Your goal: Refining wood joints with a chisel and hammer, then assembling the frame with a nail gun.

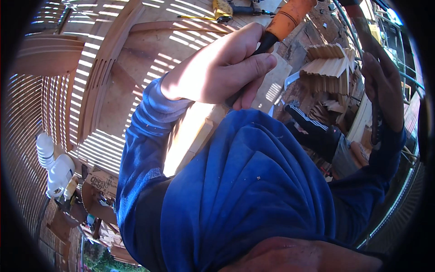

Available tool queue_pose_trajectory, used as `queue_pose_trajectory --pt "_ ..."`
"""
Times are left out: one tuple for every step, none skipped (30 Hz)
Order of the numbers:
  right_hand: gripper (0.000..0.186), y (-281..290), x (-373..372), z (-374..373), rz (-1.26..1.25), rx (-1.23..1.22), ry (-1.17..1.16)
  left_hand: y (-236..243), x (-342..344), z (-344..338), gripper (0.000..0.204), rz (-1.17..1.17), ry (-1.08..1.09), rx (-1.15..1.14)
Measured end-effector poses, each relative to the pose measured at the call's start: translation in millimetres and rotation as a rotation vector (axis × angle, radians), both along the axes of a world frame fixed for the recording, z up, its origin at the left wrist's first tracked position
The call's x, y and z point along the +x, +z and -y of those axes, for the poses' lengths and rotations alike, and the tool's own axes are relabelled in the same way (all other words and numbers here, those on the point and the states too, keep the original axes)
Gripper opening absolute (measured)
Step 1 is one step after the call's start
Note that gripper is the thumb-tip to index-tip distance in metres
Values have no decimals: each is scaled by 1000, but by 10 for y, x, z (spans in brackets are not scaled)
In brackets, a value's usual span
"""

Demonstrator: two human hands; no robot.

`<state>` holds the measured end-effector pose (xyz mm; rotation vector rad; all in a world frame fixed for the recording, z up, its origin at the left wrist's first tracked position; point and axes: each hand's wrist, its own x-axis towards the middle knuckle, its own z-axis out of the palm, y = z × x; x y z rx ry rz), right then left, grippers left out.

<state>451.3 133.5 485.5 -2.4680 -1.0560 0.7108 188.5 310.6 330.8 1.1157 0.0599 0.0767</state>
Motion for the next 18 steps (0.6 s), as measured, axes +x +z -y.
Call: queue_pose_trajectory --pt "47 42 5 22 16 -32 13 3 18 -10 34 22 -13 5" --pt "47 17 44 18 5 -31 20 4 6 -3 34 22 -6 10" --pt "47 -6 79 19 -3 -13 41 -5 -2 5 34 12 -1 11" --pt "46 -29 101 19 -10 5 61 -22 -9 14 36 15 2 14" --pt "46 -31 88 24 -9 4 55 -37 -2 14 37 27 -3 15" --pt "46 -36 59 21 12 13 60 -44 2 11 37 29 -8 15" --pt "47 -41 27 17 32 21 65 -49 3 9 38 40 -6 48" --pt "47 -52 -14 6 32 22 62 -49 3 6 39 50 -2 82" --pt "48 -68 -60 -3 1 -10 58 -35 0 5 39 49 -4 83" --pt "49 -82 -82 -1 -31 -41 54 -12 -6 5 39 33 -5 92" --pt "49 -83 -90 15 -31 -40 50 2 -9 3 40 18 -9 101" --pt "49 -86 -94 30 -67 -45 102 -3 -11 3 40 17 -13 103" --pt "50 -95 -95 46 -104 -51 155 -14 -14 6 40 8 -7 84" --pt "50 -135 -68 73 -100 -21 163 -20 -18 8 40 -2 -2 65" --pt "50 -140 -49 38 -103 -19 159 -9 -24 1 40 -6 -6 67" --pt "50 -131 -25 -24 -90 -3 158 10 -31 -10 38 -17 -9 77" --pt "51 -130 7 -63 -71 13 153 23 -26 -18 36 -23 -16 87" --pt "51 -198 100 -8 -113 26 73 25 -22 -15 36 -21 -24 89"
